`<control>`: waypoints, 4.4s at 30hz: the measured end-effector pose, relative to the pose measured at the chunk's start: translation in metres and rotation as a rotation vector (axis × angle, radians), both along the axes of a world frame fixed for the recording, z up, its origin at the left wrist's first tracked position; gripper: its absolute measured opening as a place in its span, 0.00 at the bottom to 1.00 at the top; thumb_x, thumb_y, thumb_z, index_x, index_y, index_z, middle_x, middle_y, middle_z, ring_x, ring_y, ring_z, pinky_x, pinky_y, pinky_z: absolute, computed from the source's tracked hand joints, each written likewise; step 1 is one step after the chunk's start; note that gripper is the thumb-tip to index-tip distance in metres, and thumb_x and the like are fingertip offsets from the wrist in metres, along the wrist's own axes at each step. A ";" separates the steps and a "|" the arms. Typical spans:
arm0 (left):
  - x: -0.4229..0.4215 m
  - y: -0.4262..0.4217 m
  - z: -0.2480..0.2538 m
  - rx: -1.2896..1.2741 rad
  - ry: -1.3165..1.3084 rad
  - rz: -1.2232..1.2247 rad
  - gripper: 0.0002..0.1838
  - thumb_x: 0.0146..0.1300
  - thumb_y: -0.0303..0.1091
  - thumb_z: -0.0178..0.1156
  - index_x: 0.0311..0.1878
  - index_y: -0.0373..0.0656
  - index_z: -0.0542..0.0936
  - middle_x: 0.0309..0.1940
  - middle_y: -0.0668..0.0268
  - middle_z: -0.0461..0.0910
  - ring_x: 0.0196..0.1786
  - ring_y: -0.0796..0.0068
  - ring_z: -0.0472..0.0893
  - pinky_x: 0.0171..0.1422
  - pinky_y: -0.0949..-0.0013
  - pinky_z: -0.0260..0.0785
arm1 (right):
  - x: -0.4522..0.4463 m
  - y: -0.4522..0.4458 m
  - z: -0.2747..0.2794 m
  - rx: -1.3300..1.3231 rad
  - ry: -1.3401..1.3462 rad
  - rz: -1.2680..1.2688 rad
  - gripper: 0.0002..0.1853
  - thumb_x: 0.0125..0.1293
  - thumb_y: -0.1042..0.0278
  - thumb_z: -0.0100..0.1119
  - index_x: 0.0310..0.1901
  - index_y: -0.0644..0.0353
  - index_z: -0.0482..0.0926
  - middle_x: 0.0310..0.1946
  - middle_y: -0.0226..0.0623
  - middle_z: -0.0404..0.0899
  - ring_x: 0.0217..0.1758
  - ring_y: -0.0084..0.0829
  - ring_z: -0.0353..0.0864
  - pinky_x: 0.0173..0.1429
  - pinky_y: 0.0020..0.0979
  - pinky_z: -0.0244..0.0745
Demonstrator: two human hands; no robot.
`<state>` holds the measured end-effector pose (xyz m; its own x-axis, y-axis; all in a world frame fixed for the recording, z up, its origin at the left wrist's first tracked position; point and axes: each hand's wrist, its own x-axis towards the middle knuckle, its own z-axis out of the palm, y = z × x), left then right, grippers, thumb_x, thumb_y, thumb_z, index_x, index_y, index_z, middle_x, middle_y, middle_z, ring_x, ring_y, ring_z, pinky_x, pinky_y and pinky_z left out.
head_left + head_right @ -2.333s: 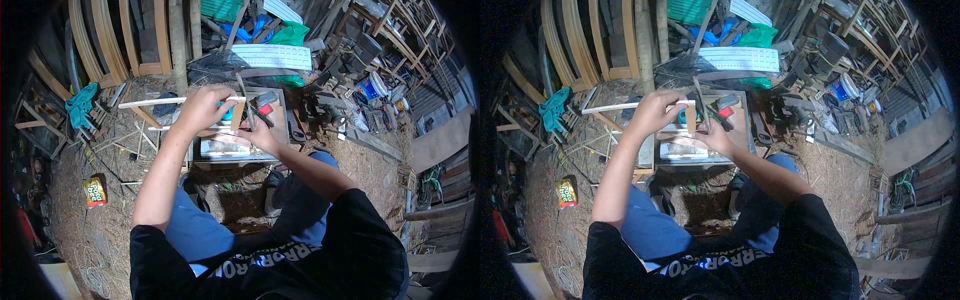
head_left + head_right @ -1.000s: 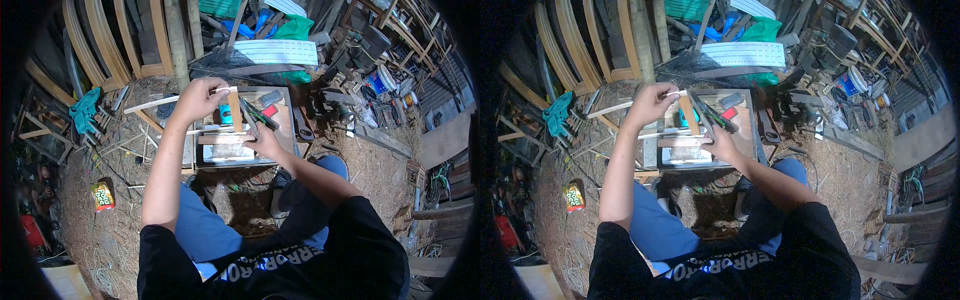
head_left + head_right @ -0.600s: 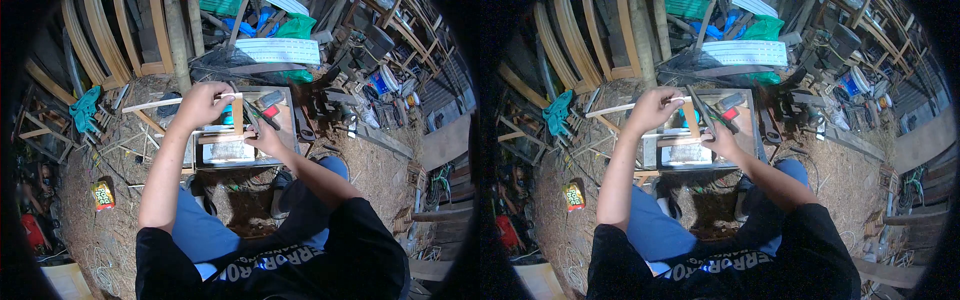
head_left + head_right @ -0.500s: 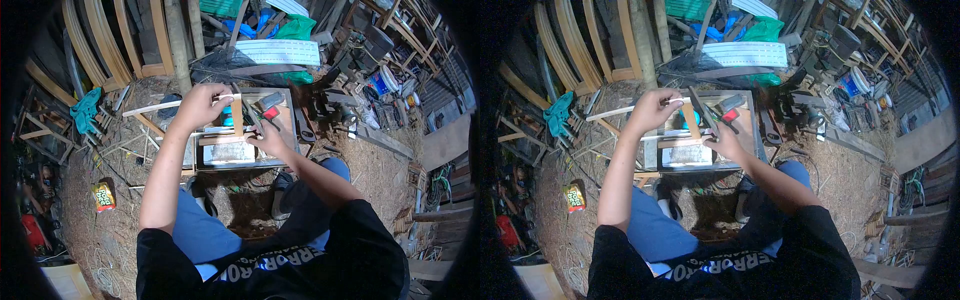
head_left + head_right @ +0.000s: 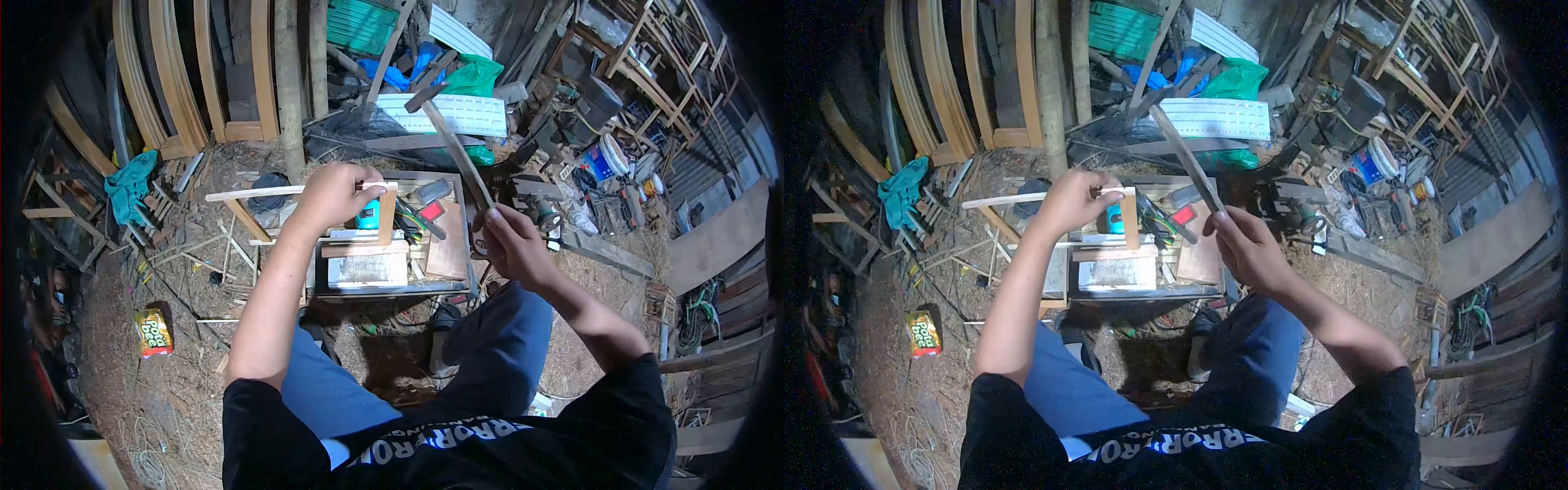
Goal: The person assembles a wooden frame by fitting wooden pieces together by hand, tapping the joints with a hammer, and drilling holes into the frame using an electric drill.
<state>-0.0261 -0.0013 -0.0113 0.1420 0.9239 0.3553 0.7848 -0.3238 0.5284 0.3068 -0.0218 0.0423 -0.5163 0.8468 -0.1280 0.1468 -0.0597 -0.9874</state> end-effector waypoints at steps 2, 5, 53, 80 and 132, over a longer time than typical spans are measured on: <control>-0.001 0.000 0.001 -0.004 -0.028 -0.019 0.13 0.65 0.40 0.73 0.47 0.43 0.91 0.34 0.52 0.89 0.33 0.56 0.87 0.41 0.59 0.77 | 0.004 -0.010 0.021 -0.027 -0.121 0.006 0.21 0.87 0.50 0.48 0.41 0.59 0.78 0.20 0.17 0.63 0.20 0.12 0.60 0.23 0.23 0.53; 0.000 -0.001 0.000 -0.004 -0.038 0.004 0.14 0.64 0.41 0.73 0.47 0.43 0.91 0.35 0.51 0.89 0.34 0.55 0.88 0.42 0.58 0.78 | 0.001 -0.021 0.032 -0.101 -0.371 -0.001 0.24 0.87 0.48 0.49 0.37 0.59 0.77 0.24 0.21 0.66 0.28 0.15 0.64 0.30 0.27 0.60; 0.007 -0.009 0.013 -0.061 0.020 0.042 0.14 0.62 0.45 0.74 0.45 0.48 0.92 0.33 0.52 0.88 0.38 0.48 0.88 0.45 0.50 0.80 | 0.033 -0.004 0.003 0.385 -0.620 0.193 0.25 0.89 0.49 0.43 0.43 0.64 0.77 0.25 0.22 0.64 0.30 0.19 0.65 0.34 0.31 0.63; 0.015 -0.047 0.045 0.194 -0.007 0.022 0.11 0.72 0.33 0.62 0.54 0.44 0.82 0.46 0.56 0.85 0.51 0.46 0.83 0.52 0.49 0.76 | -0.013 0.148 -0.159 0.596 -0.953 -0.054 0.26 0.72 0.42 0.58 0.47 0.60 0.88 0.43 0.58 0.87 0.50 0.61 0.87 0.56 0.56 0.80; 0.035 -0.142 0.069 0.729 -0.197 0.019 0.09 0.60 0.19 0.68 0.44 0.38 0.85 0.44 0.57 0.87 0.48 0.57 0.84 0.60 0.58 0.74 | -0.037 0.053 -0.022 1.252 0.082 -0.034 0.11 0.66 0.80 0.66 0.50 0.64 0.87 0.49 0.44 0.87 0.53 0.42 0.89 0.59 0.37 0.84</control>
